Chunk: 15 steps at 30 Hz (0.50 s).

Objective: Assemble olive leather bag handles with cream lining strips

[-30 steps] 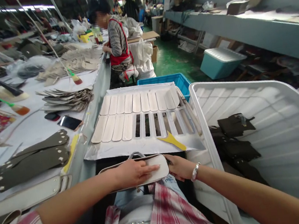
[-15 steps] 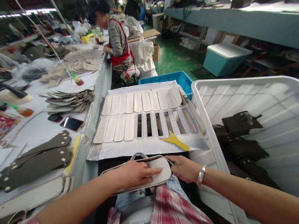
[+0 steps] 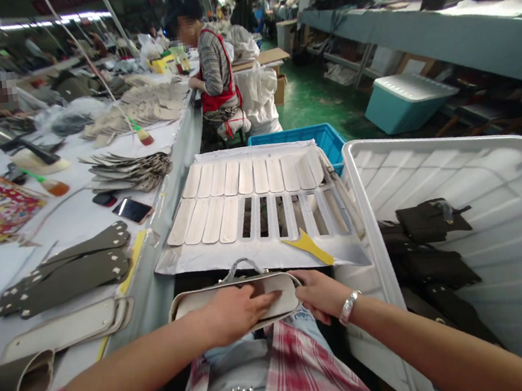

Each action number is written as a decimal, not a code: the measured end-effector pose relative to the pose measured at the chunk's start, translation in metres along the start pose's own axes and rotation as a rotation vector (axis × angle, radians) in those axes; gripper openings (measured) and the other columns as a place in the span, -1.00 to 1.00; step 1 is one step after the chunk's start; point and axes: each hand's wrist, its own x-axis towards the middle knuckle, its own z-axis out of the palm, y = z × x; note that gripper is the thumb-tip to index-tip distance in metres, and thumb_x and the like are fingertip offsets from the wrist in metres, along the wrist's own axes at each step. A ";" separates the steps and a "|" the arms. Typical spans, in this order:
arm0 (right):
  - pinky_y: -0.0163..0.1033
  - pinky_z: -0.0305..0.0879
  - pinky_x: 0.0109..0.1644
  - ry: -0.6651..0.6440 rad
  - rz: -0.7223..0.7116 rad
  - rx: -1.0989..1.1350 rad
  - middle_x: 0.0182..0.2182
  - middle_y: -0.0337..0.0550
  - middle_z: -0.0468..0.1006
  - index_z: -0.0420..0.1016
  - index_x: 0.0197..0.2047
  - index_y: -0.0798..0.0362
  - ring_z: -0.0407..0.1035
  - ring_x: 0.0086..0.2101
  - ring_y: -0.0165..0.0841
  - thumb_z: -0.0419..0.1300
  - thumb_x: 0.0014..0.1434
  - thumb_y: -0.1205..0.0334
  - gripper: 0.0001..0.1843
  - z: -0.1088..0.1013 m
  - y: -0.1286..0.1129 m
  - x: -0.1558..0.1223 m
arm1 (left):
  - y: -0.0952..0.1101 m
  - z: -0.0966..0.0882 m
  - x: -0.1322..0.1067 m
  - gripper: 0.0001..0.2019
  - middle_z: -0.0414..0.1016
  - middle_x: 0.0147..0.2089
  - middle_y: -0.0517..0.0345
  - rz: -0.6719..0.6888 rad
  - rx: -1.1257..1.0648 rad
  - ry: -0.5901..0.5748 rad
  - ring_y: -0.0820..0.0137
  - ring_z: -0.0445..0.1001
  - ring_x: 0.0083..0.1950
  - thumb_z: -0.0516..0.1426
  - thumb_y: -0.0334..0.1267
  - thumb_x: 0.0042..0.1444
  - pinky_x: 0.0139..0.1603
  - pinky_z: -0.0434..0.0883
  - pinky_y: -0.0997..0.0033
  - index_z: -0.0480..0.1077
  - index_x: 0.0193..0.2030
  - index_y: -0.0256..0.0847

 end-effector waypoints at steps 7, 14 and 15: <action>-0.41 0.00 -0.77 -0.061 0.028 0.200 -0.70 -0.37 0.16 0.26 -0.17 0.05 0.08 -0.78 -0.49 0.00 0.06 0.11 -0.71 -0.007 0.014 0.002 | 0.035 0.012 -0.038 -0.48 0.36 -0.11 -0.07 -0.256 0.004 0.160 0.18 0.34 -0.18 0.01 0.02 0.16 -0.26 0.32 0.25 0.14 0.19 -0.20; -0.13 0.33 -0.40 -0.143 -0.378 0.025 -0.45 0.12 0.47 0.39 -0.04 -0.13 0.46 -0.38 -0.19 -0.46 0.25 -0.03 -0.37 -0.015 0.076 0.059 | 0.039 0.030 -0.046 -0.72 0.30 -0.25 -0.04 -0.212 0.183 0.316 0.29 0.31 -0.30 -0.01 -0.23 0.15 -0.47 0.25 0.39 0.28 -0.07 -0.36; -0.09 0.35 -0.38 -0.170 -0.463 -0.130 -0.40 0.13 0.51 0.36 0.00 -0.17 0.46 -0.35 -0.17 -0.50 0.25 -0.03 -0.34 -0.007 0.076 0.068 | 0.037 0.030 -0.046 -0.74 0.29 -0.26 -0.03 -0.213 0.193 0.323 0.30 0.31 -0.31 -0.01 -0.23 0.15 -0.49 0.24 0.40 0.28 -0.09 -0.36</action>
